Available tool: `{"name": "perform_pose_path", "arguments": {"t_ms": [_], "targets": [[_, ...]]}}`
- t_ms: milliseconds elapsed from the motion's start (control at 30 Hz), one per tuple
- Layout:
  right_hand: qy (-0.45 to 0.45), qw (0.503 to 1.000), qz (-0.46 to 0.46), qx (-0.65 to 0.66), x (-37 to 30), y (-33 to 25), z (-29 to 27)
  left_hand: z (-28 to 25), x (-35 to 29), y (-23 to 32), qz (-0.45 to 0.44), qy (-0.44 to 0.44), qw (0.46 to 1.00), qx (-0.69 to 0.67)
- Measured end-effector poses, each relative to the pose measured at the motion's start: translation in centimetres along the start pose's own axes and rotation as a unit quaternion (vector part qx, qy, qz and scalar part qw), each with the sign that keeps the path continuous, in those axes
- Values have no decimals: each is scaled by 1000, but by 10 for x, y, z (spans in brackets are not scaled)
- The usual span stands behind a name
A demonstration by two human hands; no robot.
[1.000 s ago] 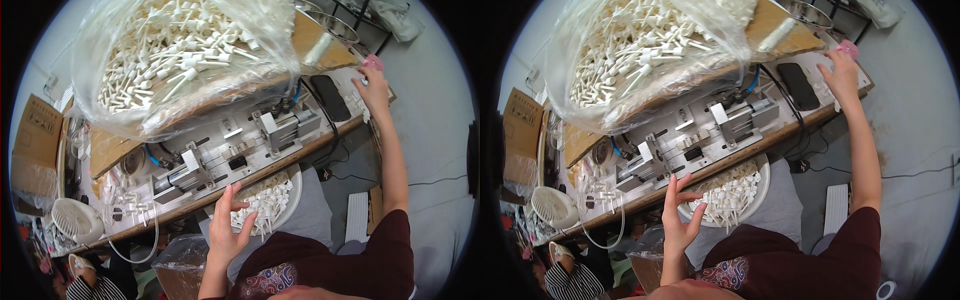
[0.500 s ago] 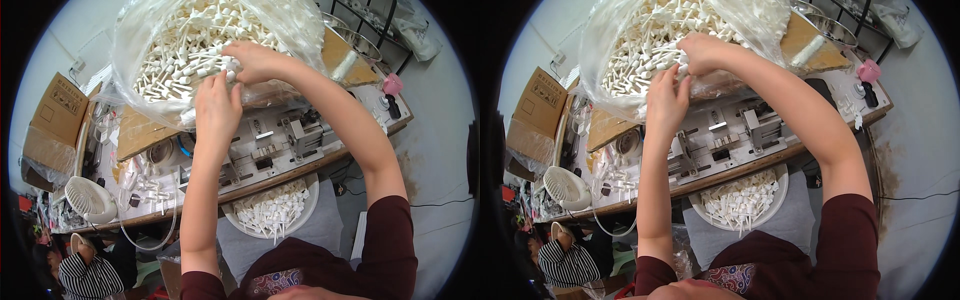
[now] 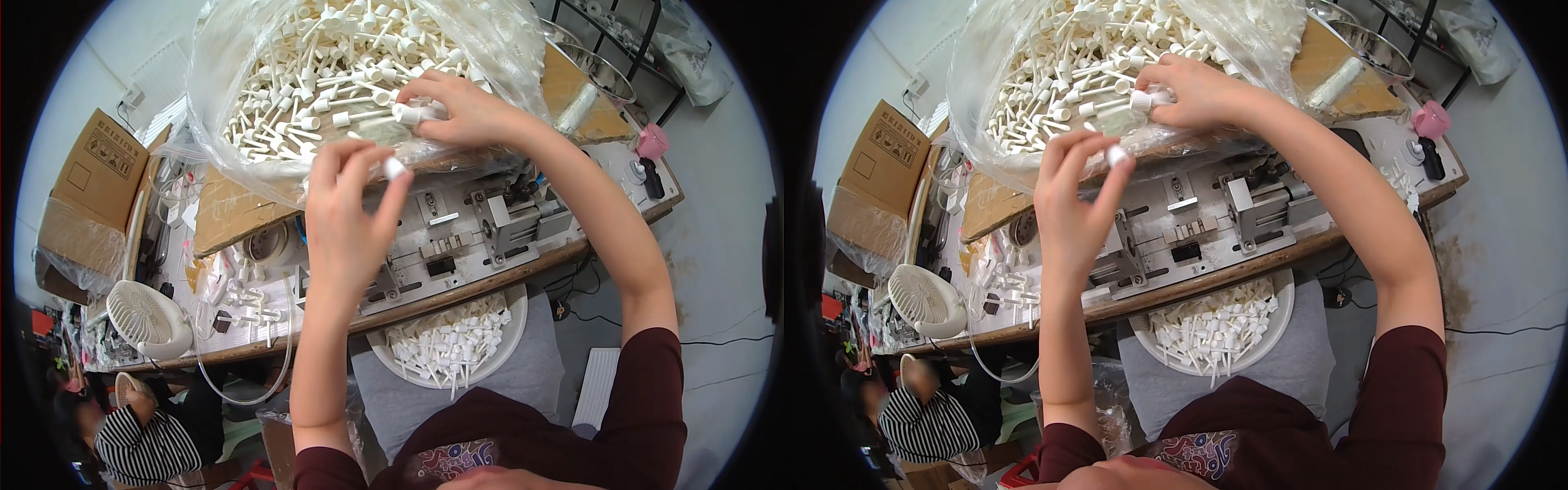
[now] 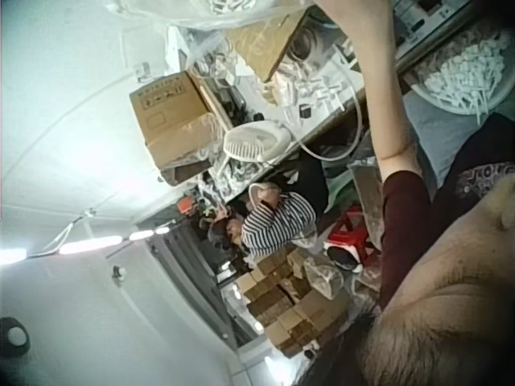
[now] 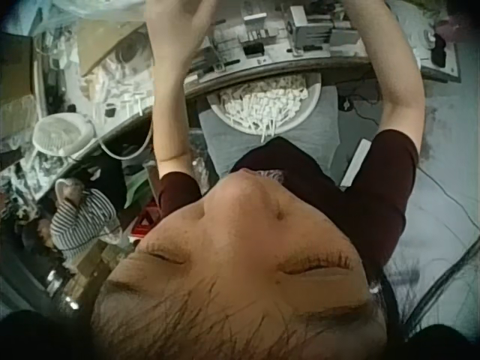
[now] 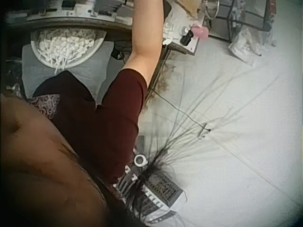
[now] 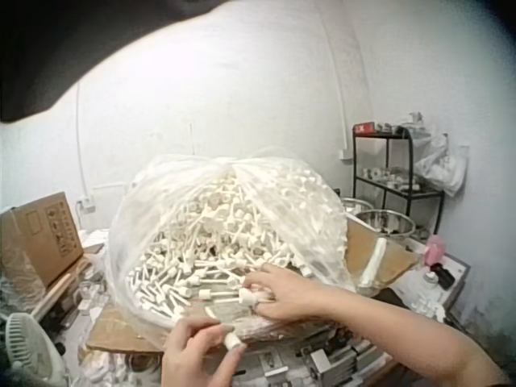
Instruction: Using a pneumatic press machine to assemble small white plastic components.
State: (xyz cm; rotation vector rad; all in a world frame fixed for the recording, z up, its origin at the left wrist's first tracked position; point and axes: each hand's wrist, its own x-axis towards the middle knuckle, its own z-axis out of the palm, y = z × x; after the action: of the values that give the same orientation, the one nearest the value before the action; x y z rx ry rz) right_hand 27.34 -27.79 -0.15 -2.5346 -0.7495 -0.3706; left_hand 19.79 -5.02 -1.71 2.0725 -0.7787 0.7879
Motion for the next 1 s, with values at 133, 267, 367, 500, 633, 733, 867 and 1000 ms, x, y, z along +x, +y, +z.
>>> {"name": "perform_pose_path", "arguments": {"t_ms": [133, 267, 367, 500, 633, 733, 867, 1000], "targets": [[51, 998, -35, -4, -5, 1, 2, -14, -45, 32, 7, -53, 997, -51], [92, 994, -49, -17, -10, 2, 2, -4, -90, 46, -33, -113, 989, -85], [119, 991, -3, -54, -10, 0, -7, 4, -113, 50, -50, -130, 988, -63], [132, 985, 87, -75, -10, 9, -21, 18, -131, 43, -20, -115, 993, 9], [214, 972, 99, 6, -22, -1, -20, 28, -134, 39, 0, -123, 991, 52], [210, 951, 187, 126, -35, -19, -27, 30, -132, 42, 2, -132, 988, 80], [199, 937, 173, 230, -65, -41, -27, 29, -121, 38, -8, -150, 983, 101], [182, 886, 193, 380, -95, -64, -13, 28, -119, 37, -9, -167, 982, 90]]}}
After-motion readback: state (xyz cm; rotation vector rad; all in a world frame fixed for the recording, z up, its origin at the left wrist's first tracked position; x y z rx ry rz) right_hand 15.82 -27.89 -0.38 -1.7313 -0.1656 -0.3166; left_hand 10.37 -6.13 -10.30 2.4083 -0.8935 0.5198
